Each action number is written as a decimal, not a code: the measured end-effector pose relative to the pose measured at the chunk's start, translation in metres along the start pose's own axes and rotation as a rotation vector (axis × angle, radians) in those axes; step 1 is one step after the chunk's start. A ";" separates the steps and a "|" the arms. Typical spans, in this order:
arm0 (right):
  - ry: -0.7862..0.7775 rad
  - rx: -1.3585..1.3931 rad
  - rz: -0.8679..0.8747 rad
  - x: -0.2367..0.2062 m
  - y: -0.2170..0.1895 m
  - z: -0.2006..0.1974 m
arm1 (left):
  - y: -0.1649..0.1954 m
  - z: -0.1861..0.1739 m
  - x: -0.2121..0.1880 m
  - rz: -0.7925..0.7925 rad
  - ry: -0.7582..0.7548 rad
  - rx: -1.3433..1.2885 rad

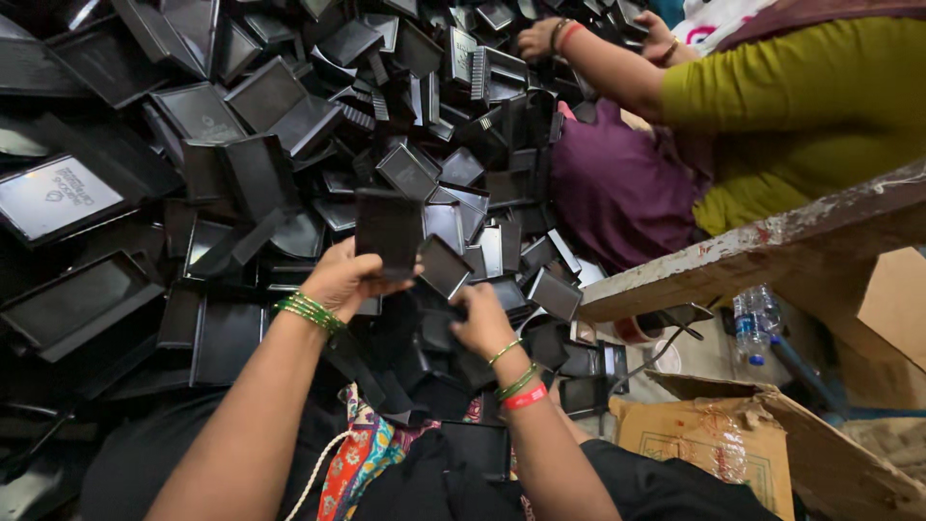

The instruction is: The person sits on the floor and repeatedly picks up small black plastic components from a large pile. They align and press two pieces together by hand, then place the assembled unit back onto the pile. This process is repeated continuously.

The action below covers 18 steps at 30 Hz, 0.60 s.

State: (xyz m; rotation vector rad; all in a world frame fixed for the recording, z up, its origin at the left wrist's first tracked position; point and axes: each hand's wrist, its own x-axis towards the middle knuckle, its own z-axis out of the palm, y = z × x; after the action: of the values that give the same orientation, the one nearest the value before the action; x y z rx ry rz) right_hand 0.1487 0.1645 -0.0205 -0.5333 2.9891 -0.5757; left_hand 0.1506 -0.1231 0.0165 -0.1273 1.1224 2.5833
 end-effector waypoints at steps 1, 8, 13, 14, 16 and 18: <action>0.042 -0.005 0.011 0.001 0.004 0.001 | 0.004 0.004 -0.006 -0.002 -0.079 -0.105; 0.001 0.283 0.289 0.007 0.006 -0.030 | 0.015 0.016 -0.008 0.218 0.006 0.055; 0.599 0.409 0.147 0.031 -0.049 -0.075 | -0.013 0.004 0.013 0.293 0.051 0.050; 0.661 0.417 0.136 0.036 -0.067 -0.074 | -0.023 0.005 0.020 0.286 0.099 0.151; 0.710 0.389 0.057 0.041 -0.101 -0.068 | -0.046 0.013 0.032 0.276 0.201 0.354; 0.683 0.319 -0.080 0.038 -0.130 -0.056 | -0.063 0.017 0.038 0.466 0.278 0.545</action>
State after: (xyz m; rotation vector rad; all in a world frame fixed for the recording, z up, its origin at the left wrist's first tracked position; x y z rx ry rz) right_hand 0.1487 0.0577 0.0803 -0.5096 3.3627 -1.4739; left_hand 0.1356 -0.0610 -0.0239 -0.1080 2.1352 2.5643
